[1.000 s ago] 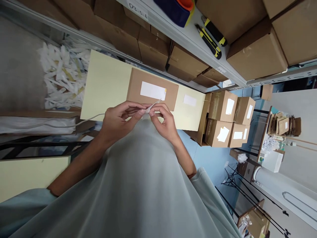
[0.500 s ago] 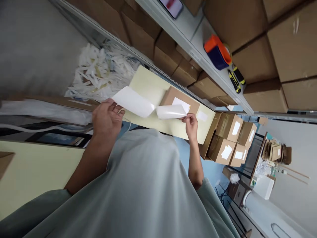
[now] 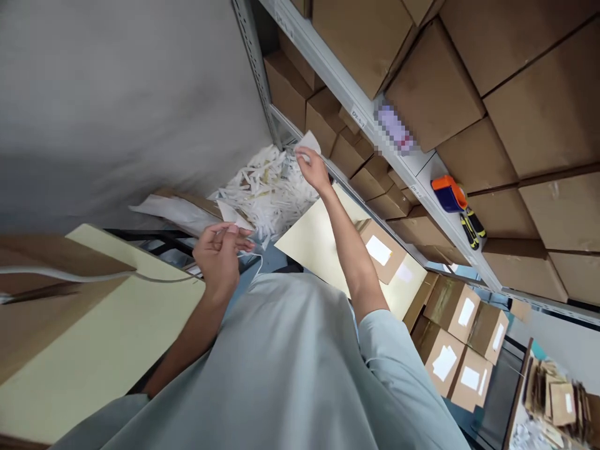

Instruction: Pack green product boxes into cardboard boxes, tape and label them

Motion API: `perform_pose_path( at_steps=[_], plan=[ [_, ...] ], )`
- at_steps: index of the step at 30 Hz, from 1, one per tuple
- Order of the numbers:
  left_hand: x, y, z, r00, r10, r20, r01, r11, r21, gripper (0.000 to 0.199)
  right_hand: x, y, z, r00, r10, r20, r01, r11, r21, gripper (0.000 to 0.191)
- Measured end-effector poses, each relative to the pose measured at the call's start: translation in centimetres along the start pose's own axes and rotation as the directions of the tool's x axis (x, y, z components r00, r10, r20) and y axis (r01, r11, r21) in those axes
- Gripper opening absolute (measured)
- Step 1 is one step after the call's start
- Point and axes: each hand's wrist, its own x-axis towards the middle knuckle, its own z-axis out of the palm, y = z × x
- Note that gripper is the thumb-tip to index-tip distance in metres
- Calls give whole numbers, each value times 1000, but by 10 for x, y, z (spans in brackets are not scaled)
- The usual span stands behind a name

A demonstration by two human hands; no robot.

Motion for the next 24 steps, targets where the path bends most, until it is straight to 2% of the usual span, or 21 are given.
perform_pose_path(
  at_steps=[2, 4, 6, 8, 10, 12, 13, 16, 18, 21, 24],
  plan=[
    [-5, 2, -1, 997, 65, 44, -68, 995, 70, 39, 25, -13, 0, 1000, -11, 6, 12, 999, -50, 49],
    [-10, 2, 2, 988, 123, 98, -136, 981, 141, 39, 25, -21, -6, 1000, 6, -17, -7, 998, -70, 51],
    [-14, 1, 6, 970, 169, 177, -206, 955, 216, 36, 5, -22, -16, 998, 38, -41, -41, 996, -78, 51],
    [-19, -2, 12, 932, 227, 283, -307, 907, 286, 29, -30, -18, -28, 994, 113, -14, -113, 993, -21, 56],
    [-23, -6, 19, 864, 293, 409, -441, 833, 335, 22, -72, -12, -42, 976, 199, 90, -210, 969, 129, 59],
    [-28, -10, 28, 773, 343, 533, -569, 746, 345, 18, -118, -4, -57, 948, 259, 185, -305, 904, 300, 62],
    [-31, -11, 33, 723, 359, 590, -623, 708, 333, 18, -141, 0, -65, 938, 287, 193, -340, 868, 361, 63],
    [-42, -16, 49, 573, 384, 724, -736, 630, 248, 20, -206, 10, -87, 910, 396, 122, -407, 795, 450, 67],
    [-51, -20, 60, 488, 381, 786, -773, 606, 186, 22, -244, 17, -97, 890, 451, 74, -426, 762, 488, 66],
    [-67, -29, 75, 377, 346, 859, -792, 601, 105, 21, -293, 27, -104, 867, 498, 27, -424, 707, 566, 60],
    [-85, -40, 90, 296, 280, 913, -790, 610, 69, 20, -337, 38, -102, 828, 560, -25, -419, 648, 635, 58]
  ],
)
